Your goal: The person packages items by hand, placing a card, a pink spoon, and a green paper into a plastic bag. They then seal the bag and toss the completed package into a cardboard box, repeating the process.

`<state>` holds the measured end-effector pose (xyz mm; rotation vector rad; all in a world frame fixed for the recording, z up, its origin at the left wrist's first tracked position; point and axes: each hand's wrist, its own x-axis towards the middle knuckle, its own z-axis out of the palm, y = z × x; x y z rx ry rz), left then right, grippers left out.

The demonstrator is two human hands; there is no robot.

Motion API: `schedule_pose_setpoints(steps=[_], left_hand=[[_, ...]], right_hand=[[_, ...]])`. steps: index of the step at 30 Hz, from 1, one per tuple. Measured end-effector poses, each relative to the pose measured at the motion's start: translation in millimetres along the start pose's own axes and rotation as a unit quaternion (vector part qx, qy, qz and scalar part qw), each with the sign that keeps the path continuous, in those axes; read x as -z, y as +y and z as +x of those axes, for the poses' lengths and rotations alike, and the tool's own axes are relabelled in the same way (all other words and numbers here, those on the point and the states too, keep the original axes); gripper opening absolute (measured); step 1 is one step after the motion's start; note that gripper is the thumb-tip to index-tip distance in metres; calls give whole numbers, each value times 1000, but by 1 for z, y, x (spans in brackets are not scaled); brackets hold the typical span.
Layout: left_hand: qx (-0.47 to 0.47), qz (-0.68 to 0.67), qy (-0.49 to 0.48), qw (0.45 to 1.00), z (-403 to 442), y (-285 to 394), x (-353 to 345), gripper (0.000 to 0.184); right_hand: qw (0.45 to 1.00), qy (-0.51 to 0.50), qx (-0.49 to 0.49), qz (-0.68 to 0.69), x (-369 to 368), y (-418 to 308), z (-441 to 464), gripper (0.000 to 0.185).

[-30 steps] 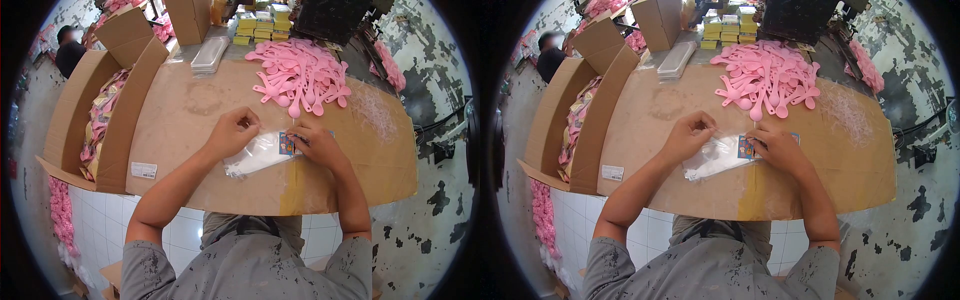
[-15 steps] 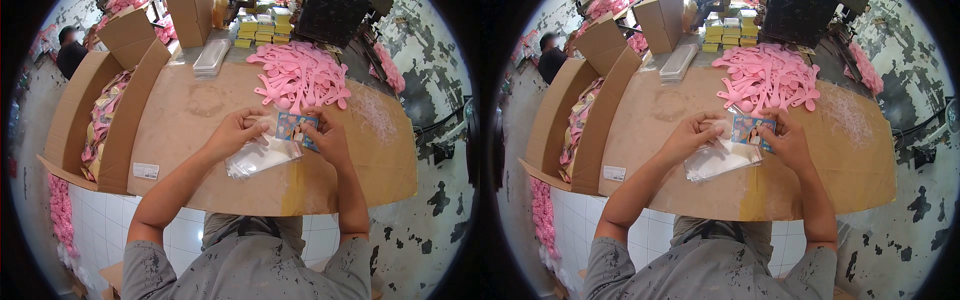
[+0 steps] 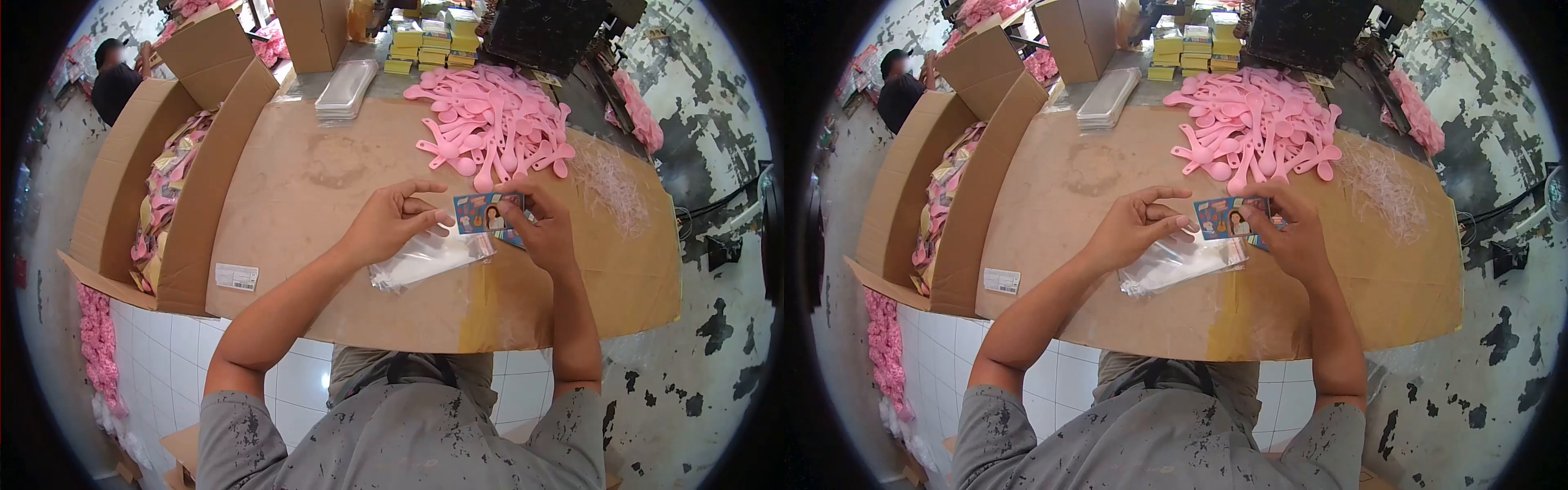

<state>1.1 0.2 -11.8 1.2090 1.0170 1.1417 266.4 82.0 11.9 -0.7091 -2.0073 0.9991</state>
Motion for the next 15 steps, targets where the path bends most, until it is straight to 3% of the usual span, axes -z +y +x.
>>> schedule_pose_setpoints(steps=[3, 6, 8, 12, 15], left_hand=[[-16, 29, -28, 999, -4, -4, -4, 45], [-9, 90, -65, 994, -10, 5, -11, 47], [-18, 93, -75, 993, -12, 8, -15, 49], [-10, 74, -60, 995, -13, 11, -14, 48], [2, 46, -58, 997, -14, 14, -14, 46]], right_hand=[[994, -57, 52, -74, -2, -6, 3, 35], [997, -49, -43, 45, -18, -22, 0, 29], [992, 26, -45, 117, -33, -22, 2, 26], [987, -4, -108, 116, -31, 4, -6, 23], [990, -137, 38, -13, -23, 0, -1, 23]])
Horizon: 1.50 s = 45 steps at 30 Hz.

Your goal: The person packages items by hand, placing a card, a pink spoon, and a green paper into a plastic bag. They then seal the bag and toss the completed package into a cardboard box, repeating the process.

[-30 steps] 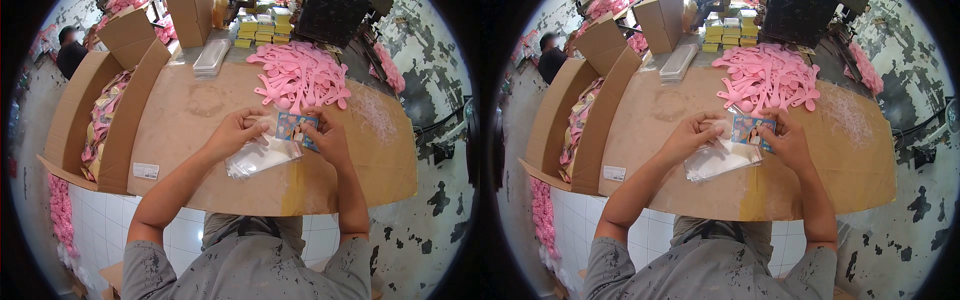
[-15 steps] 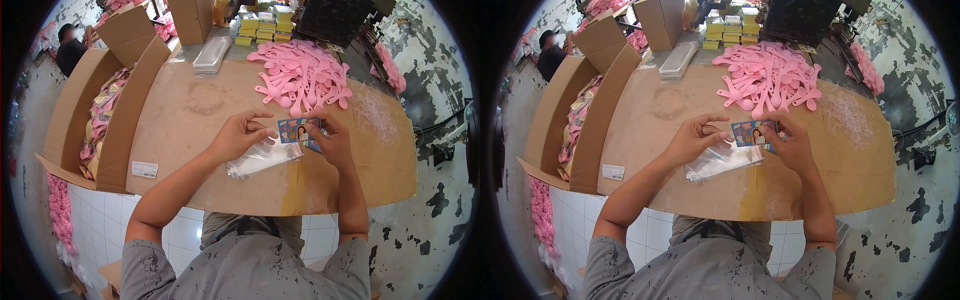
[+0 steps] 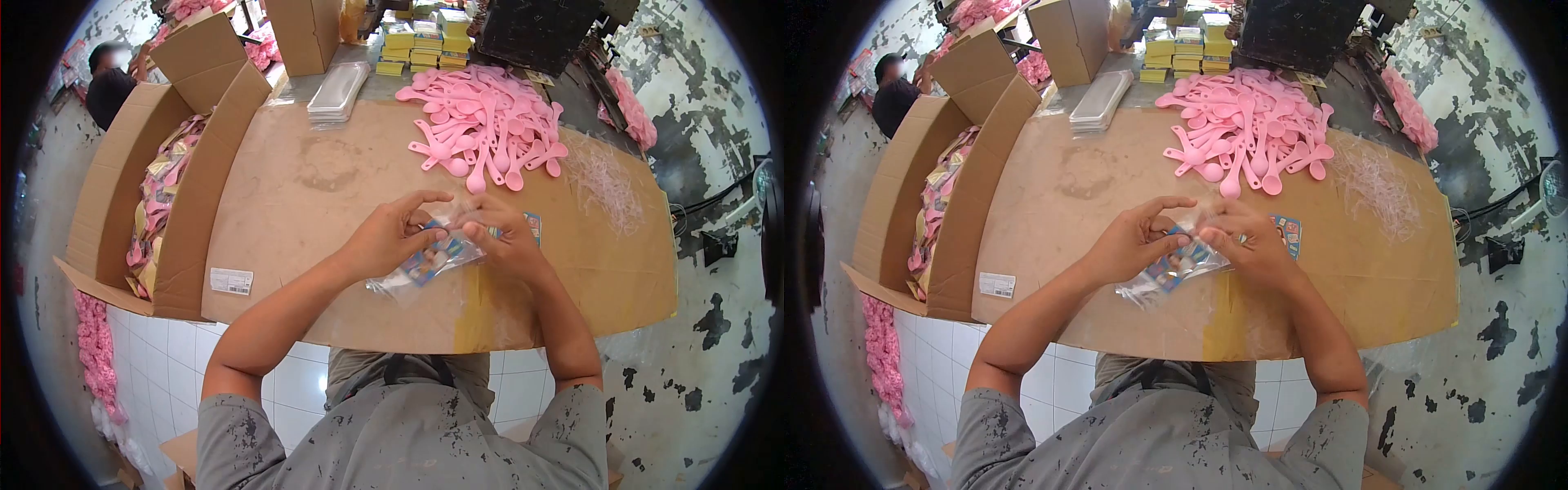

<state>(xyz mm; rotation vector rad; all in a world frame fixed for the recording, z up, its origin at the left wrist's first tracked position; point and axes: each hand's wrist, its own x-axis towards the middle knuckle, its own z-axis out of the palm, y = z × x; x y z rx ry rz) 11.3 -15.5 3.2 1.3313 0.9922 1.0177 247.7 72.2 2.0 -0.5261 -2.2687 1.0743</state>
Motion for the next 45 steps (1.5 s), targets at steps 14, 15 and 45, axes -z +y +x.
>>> schedule_pose_setpoints(steps=[14, 15, 45], left_hand=[[-2, -48, -4, 999, 3, -4, -1, 40], [-6, -55, -3, 998, 3, -5, -1, 40], [11, -72, 9, 997, 2, -1, -1, 34]], right_hand=[[941, 213, -200, -173, 64, 56, 6, 30], [943, 220, -210, -135, 63, 48, 7, 33], [930, 313, 1, 192, 2, -17, 11, 32]])
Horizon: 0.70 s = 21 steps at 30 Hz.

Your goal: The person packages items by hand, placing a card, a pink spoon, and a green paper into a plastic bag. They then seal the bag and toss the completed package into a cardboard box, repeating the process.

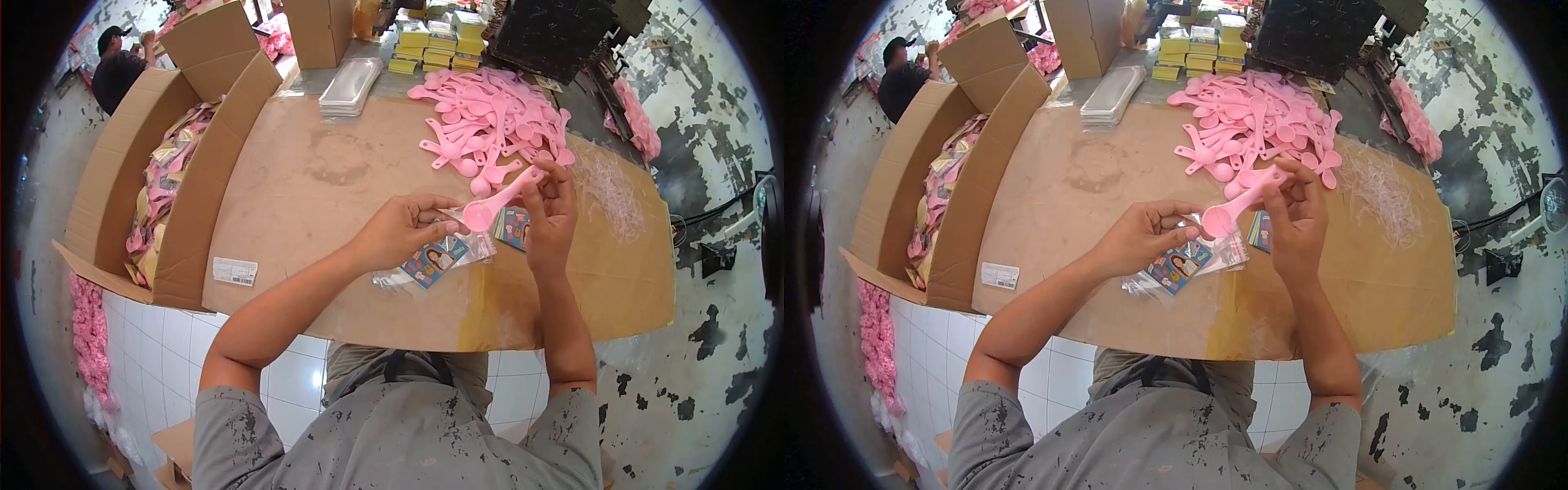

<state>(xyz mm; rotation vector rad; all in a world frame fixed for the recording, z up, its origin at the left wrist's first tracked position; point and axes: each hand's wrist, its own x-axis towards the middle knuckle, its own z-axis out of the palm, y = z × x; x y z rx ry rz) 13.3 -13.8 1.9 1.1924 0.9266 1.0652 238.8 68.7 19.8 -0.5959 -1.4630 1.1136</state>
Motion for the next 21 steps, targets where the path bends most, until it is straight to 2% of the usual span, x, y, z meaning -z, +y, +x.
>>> schedule_pose_setpoints(steps=[2, 6, 9, 12, 15, 18, 21], left_hand=[[23, 6, -2, 1000, 1, 2, 1, 35], [0, 24, -7, 1000, 2, -9, 4, 35], [-10, 27, -7, 1000, 4, -9, 3, 35], [-8, 26, -5, 1000, 4, -9, 1, 36], [17, 22, -7, 1000, 2, -9, 2, 38], [14, 19, 2, 1000, 2, -6, 0, 38], [-4, 16, -16, 1000, 1, -3, -1, 37]], right_hand=[[1000, -11, 4, -21, -1, -3, 0, 33], [1000, -12, 1, -26, 3, 1, 2, 32], [1000, 3, -11, 18, 6, -1, 4, 34], [998, -53, -41, 5, 2, -3, 2, 34], [981, -108, 14, -162, 14, 1, 2, 34], [990, -57, 43, -121, 11, 3, 3, 33], [1000, -16, -5, -22, 7, -2, 4, 31]])
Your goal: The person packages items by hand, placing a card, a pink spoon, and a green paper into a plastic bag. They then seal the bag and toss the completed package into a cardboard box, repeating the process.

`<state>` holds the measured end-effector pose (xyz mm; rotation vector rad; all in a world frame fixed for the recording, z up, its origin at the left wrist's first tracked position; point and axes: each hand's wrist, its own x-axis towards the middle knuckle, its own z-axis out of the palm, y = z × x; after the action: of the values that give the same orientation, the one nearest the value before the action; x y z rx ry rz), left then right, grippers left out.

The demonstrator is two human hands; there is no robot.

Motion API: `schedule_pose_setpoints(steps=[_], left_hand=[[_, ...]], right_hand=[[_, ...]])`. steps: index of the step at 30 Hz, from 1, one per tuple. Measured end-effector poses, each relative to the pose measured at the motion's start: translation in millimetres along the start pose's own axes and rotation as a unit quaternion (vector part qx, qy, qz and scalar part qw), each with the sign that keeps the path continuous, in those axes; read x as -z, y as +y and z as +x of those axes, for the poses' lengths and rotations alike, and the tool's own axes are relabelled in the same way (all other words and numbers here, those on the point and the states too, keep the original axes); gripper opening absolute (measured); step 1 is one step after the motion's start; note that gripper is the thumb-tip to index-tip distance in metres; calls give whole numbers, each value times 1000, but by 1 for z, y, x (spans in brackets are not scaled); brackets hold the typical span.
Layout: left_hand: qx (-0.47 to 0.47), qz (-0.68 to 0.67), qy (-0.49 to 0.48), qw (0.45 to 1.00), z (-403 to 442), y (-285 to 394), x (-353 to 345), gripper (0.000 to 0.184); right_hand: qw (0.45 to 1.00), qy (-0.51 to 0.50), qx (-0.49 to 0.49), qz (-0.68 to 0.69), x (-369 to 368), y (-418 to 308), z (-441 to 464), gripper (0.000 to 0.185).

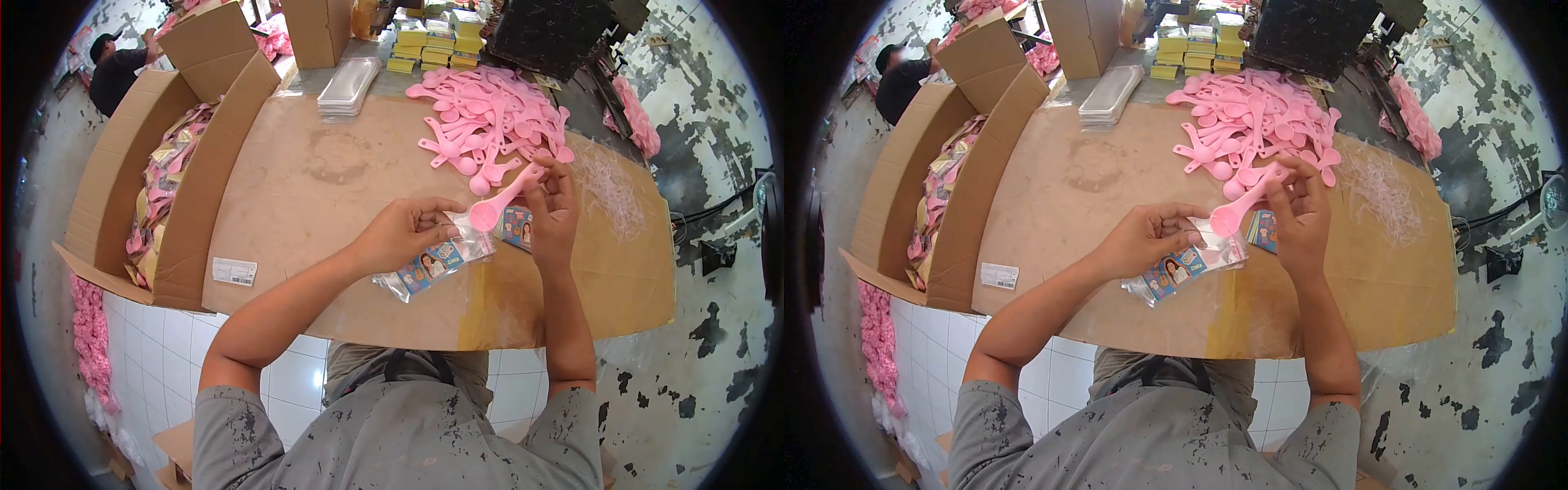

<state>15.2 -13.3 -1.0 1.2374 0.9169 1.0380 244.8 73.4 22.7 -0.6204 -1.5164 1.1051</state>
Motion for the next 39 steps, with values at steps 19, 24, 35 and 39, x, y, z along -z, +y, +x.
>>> schedule_pose_setpoints(steps=[19, 24, 35, 39], left_hand=[[17, 33, -5, 999, 0, -9, 1, 28], [-14, -1, -14, 1000, 1, -6, 3, 31], [-26, 66, 42, 997, -1, -14, -6, 22], [-51, 101, 54, 992, -4, -14, -11, 16]], right_hand=[[994, -95, -49, 13, -12, 6, -8, 32], [988, -146, -44, -10, -13, 6, -15, 26], [992, -95, -81, -9, -5, 3, -9, 20], [986, -145, -39, -70, -6, -3, -6, 22]])
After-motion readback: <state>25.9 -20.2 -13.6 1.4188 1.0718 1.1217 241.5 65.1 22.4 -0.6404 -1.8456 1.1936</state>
